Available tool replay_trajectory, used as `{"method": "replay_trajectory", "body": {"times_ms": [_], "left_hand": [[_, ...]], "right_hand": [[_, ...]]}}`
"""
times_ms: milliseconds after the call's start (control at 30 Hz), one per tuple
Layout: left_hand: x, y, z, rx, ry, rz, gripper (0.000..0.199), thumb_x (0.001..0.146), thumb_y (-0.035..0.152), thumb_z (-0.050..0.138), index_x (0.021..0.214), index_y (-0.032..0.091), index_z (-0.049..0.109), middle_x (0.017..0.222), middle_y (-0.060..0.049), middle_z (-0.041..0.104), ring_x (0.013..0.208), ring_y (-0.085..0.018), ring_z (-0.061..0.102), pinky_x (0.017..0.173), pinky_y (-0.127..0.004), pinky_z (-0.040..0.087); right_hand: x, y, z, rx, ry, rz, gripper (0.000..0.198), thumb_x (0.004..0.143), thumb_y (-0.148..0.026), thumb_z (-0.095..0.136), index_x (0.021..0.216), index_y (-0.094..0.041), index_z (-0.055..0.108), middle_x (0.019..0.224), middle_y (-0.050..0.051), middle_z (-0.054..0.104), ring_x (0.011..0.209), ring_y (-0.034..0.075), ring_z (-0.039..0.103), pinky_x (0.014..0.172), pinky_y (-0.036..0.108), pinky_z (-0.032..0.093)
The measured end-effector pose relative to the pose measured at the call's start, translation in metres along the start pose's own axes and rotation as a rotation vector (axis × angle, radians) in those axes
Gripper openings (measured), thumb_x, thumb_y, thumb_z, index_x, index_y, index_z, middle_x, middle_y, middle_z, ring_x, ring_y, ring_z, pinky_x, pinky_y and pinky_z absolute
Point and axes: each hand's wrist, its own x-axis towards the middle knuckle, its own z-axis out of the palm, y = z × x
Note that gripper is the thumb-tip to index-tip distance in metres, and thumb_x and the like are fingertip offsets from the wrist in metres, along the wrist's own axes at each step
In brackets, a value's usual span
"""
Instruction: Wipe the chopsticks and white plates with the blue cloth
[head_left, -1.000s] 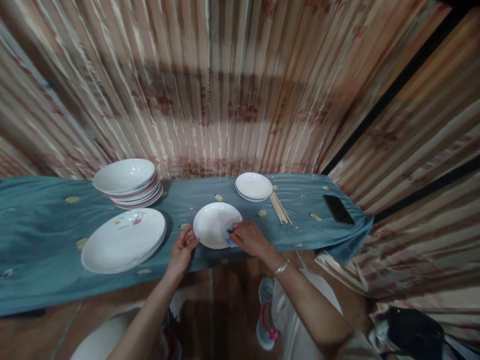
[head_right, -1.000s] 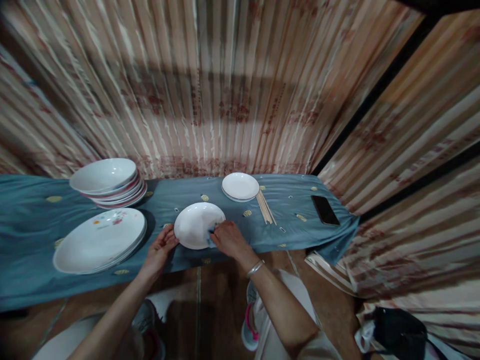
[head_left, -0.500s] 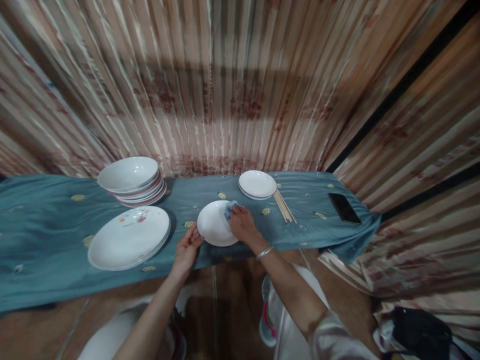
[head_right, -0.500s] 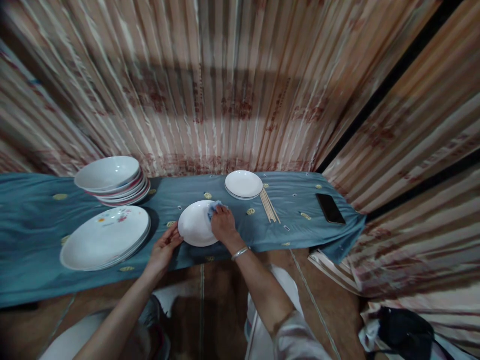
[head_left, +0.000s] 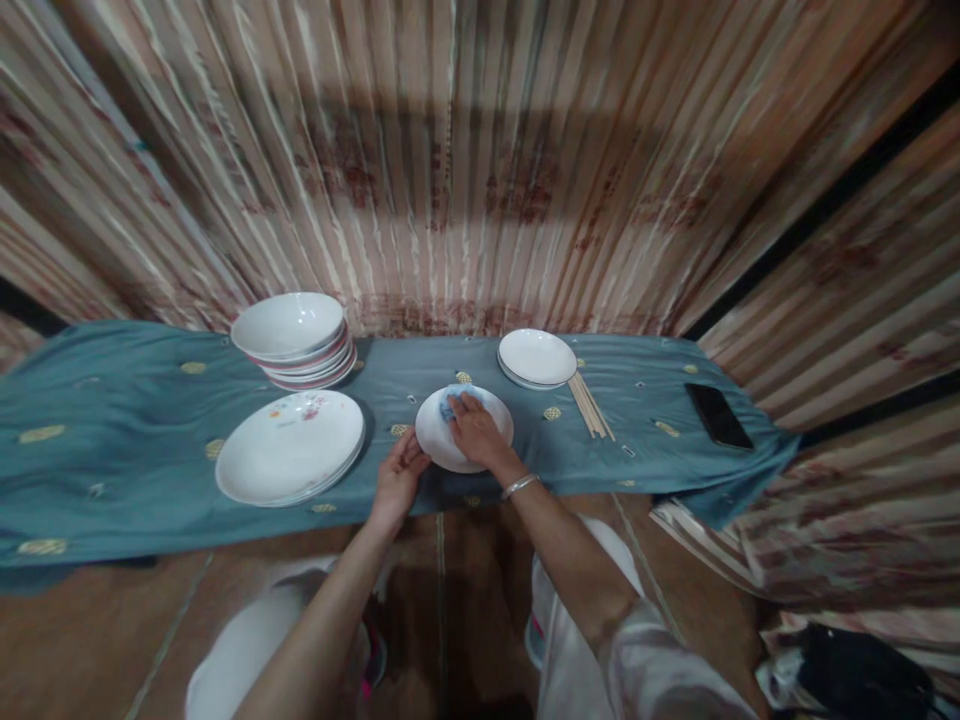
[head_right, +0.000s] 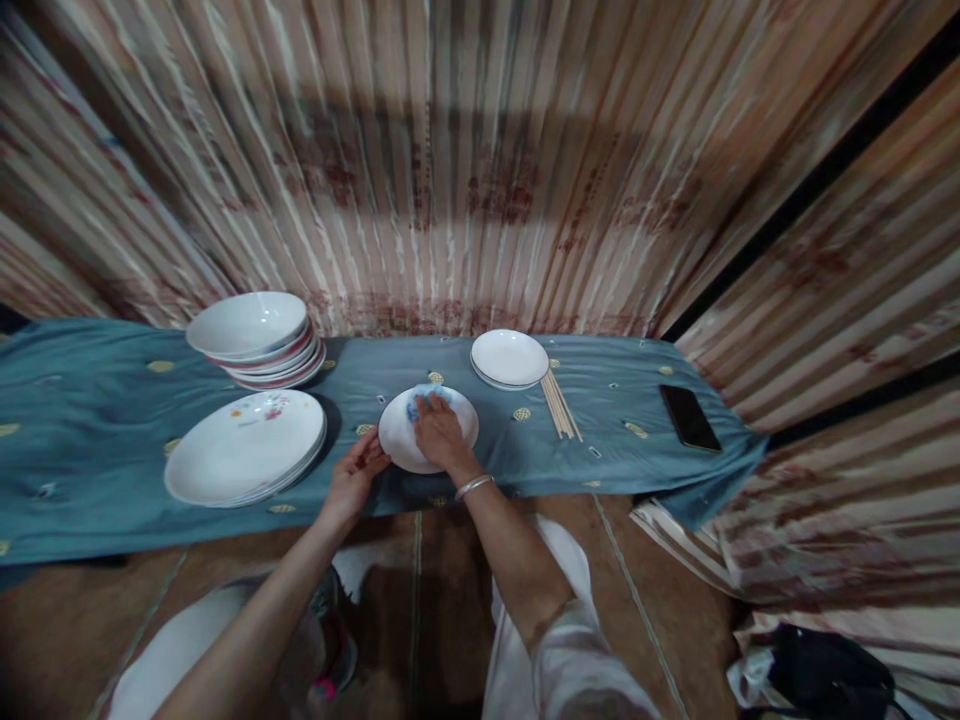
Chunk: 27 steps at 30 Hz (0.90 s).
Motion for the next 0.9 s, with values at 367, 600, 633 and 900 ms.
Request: {"method": "replay_trajectory", "body": {"times_ms": [367, 600, 633, 900], "left_hand": [[0.000, -0.001, 0.000, -0.009, -0.004, 0.010, 0.062, 0.051, 0.017, 0.077, 0.112, 0.017, 0.064, 0.111, -0.010, 0.070, 0.111, -0.026, 0.059, 0.095, -0.039, 0.044], [0.000, 0.001, 0.002, 0.013, 0.002, 0.018, 0.062, 0.051, 0.020, 0.078, 0.112, 0.016, 0.064, 0.107, -0.011, 0.071, 0.110, -0.028, 0.060, 0.095, -0.041, 0.044], [0.000, 0.001, 0.002, 0.015, 0.006, 0.016, 0.062, 0.051, 0.020, 0.078, 0.111, 0.016, 0.064, 0.107, -0.010, 0.071, 0.111, -0.028, 0.060, 0.096, -0.041, 0.044], [0.000, 0.003, 0.002, 0.018, 0.017, 0.015, 0.057, 0.051, 0.024, 0.079, 0.106, 0.016, 0.065, 0.108, -0.010, 0.071, 0.107, -0.027, 0.061, 0.097, -0.040, 0.042]], "right_hand": [[0.001, -0.010, 0.004, 0.220, -0.125, -0.102, 0.043, 0.093, -0.020, 0.041, 0.135, -0.013, 0.048, 0.141, 0.013, 0.049, 0.135, 0.021, 0.037, 0.113, 0.038, 0.029], [-0.005, -0.004, 0.002, 0.305, -0.210, -0.227, 0.034, 0.091, -0.018, 0.047, 0.120, -0.019, 0.063, 0.133, 0.009, 0.057, 0.128, 0.019, 0.047, 0.108, 0.035, 0.035], [-0.006, -0.004, 0.001, 0.315, -0.215, -0.241, 0.032, 0.090, -0.018, 0.048, 0.118, -0.019, 0.065, 0.131, 0.009, 0.058, 0.126, 0.019, 0.049, 0.106, 0.034, 0.037], [-0.022, 0.004, -0.016, 0.435, -0.246, -0.389, 0.018, 0.084, -0.009, 0.056, 0.085, -0.017, 0.072, 0.103, 0.006, 0.068, 0.097, 0.015, 0.062, 0.087, 0.025, 0.044]]}}
